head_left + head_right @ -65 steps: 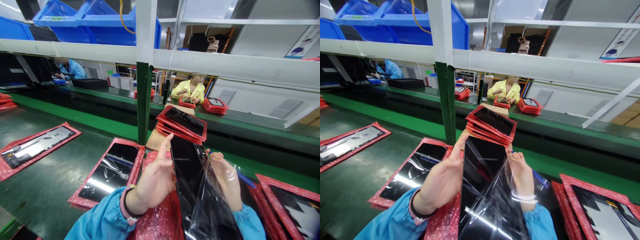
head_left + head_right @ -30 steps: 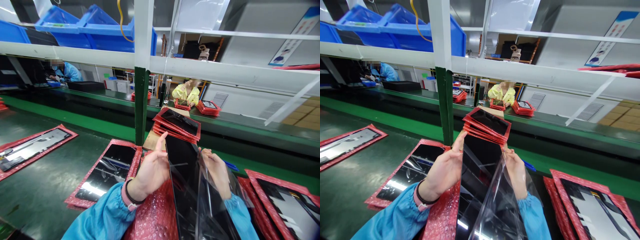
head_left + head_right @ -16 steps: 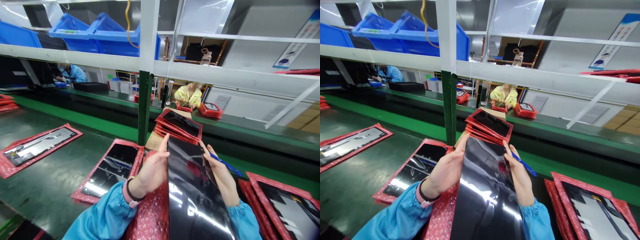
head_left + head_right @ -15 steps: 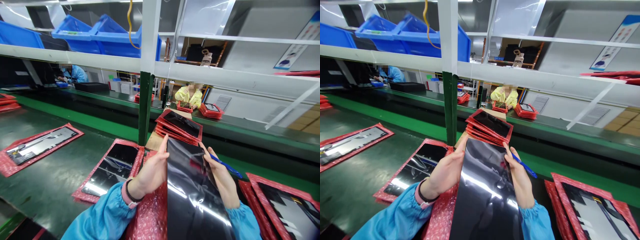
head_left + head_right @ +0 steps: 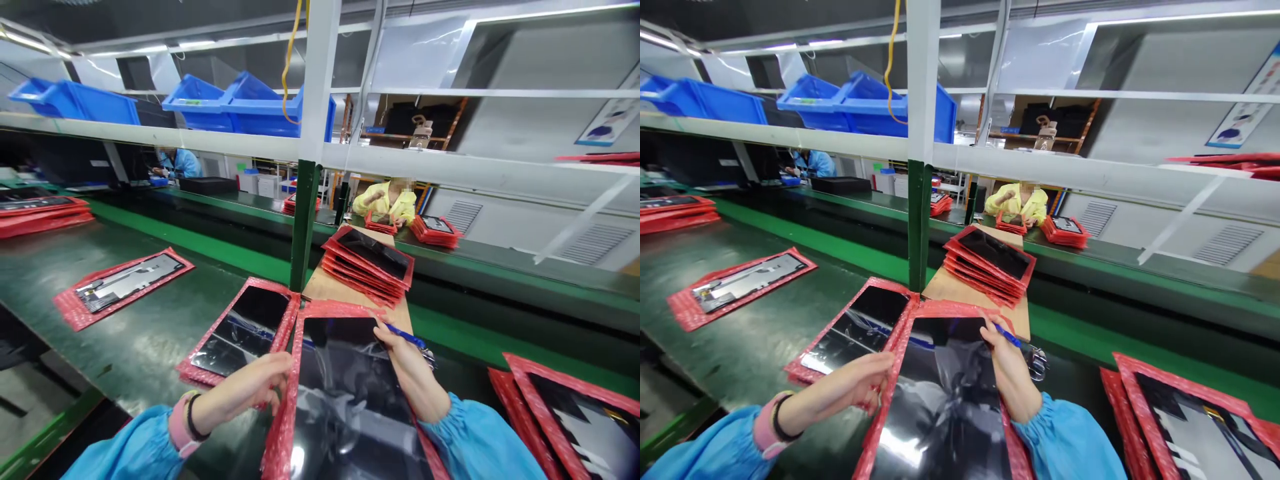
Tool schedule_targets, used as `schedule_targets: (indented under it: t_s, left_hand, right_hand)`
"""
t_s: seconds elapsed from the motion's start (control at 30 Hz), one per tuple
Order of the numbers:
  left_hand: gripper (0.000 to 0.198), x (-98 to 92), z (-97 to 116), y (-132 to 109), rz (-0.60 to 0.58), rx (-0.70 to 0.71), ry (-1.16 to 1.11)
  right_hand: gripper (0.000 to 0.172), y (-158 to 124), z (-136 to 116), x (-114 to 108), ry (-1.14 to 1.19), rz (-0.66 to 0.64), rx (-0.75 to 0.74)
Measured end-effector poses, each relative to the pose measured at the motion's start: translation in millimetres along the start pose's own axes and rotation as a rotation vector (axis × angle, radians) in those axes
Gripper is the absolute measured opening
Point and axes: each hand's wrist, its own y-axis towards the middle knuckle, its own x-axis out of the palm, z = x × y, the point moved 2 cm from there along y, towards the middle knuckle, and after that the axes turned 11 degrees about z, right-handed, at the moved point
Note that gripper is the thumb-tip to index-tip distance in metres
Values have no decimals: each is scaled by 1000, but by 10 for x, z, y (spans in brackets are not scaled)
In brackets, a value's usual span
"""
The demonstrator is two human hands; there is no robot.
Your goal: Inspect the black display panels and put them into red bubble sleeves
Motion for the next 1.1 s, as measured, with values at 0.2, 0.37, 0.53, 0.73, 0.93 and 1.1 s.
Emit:
schedule_targets:
  t_s: [0.2,0.37,0.53,0.73,0.93,1.1]
  left_hand:
    - [28,106,266,-130,79,188,128]
    - [16,367,466,-180,-47,119,-112]
    - [40,403,459,-67,-143,106,-263]
    - [32,-425,574,-127,242,67,-244]
    - [41,-1262,497,3,402,108,-118]
    - [66,-1613,157,403,314,141,-58]
  right_hand:
    - [36,-75,-33,68,-83,9,-59]
    - [34,-105,-32,117,-84,26,-135]
    - [34,-79,-232,-72,-104,-52,-219]
    - [29,101,-394,-1108,-484,118,-455]
    - [28,240,-86,-1609,-842,86,-629]
    - [30,319,-19,-1603,-1072,-77,-804]
